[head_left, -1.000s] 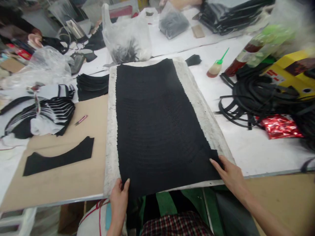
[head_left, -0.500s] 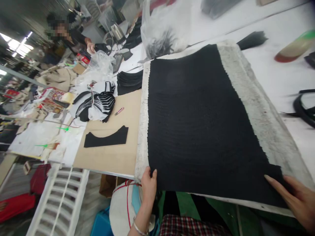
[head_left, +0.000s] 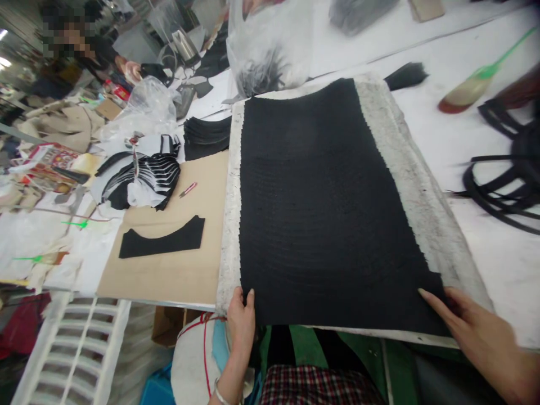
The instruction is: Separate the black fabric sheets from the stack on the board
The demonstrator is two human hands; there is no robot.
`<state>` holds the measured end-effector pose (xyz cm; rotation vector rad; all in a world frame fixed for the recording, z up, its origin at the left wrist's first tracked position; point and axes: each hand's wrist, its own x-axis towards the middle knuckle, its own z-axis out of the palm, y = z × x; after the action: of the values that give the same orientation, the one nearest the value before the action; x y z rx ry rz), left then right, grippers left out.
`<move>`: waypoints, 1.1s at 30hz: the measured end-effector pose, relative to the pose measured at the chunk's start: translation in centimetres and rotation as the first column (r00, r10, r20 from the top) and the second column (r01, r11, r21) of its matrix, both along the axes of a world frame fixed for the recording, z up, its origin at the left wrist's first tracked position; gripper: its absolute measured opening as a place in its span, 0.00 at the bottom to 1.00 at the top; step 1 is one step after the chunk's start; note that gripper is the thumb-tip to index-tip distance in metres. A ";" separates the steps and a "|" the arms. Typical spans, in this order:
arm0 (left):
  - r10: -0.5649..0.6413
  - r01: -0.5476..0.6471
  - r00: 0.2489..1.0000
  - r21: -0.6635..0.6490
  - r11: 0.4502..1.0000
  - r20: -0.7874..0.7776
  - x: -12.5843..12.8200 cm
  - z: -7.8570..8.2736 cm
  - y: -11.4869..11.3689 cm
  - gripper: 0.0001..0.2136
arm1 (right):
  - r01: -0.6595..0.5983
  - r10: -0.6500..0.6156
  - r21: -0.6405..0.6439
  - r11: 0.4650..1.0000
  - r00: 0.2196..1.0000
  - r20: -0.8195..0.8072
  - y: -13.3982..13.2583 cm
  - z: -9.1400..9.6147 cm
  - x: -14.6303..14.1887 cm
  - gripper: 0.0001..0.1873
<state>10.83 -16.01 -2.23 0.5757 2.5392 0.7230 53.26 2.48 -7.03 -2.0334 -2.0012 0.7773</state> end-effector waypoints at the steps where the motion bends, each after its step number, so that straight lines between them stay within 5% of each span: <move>1: -0.008 0.008 1.000 -0.015 1.000 -0.006 0.0 0.0 0.0 0.13 | 0.017 -0.017 -0.045 0.999 1.000 0.009 0.1 0.8 -0.6 0.27; 5: -0.052 0.051 0.999 -0.076 0.996 -0.007 0.3 0.6 0.2 0.13 | 0.040 -0.039 -0.072 0.997 0.999 0.009 0.1 3.2 -2.4 0.27; 7: -0.101 0.084 0.986 -0.129 0.988 -0.131 0.8 1.3 0.3 0.18 | 0.022 -0.022 -0.051 0.998 1.000 -0.012 -0.1 3.6 -2.8 0.27; 11: -0.292 0.267 0.804 -0.125 0.956 -0.518 2.5 1.9 0.4 0.26 | 0.000 0.000 -0.014 1.000 0.999 -0.033 -0.4 3.7 -2.9 0.25; 16: -0.495 0.538 0.747 -0.033 0.842 -0.444 4.2 -0.2 0.1 0.27 | 0.016 -0.016 0.002 1.000 0.998 -0.052 -0.5 3.7 -2.9 0.24; 23: -0.492 0.592 0.619 -0.049 0.805 -0.612 3.9 -3.3 -0.1 0.28 | 0.026 -0.026 0.003 1.000 0.997 -0.069 -0.4 3.7 -3.0 0.24; 33: -0.475 0.582 0.547 -0.094 0.808 -0.690 3.8 -4.3 -0.1 0.33 | 0.078 -0.079 -0.017 0.997 0.996 -0.045 -0.4 3.2 -2.7 0.20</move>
<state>14.64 -16.12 -6.57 1.8951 2.6639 0.5094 50.52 2.10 -3.80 -2.0691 -1.8848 0.8173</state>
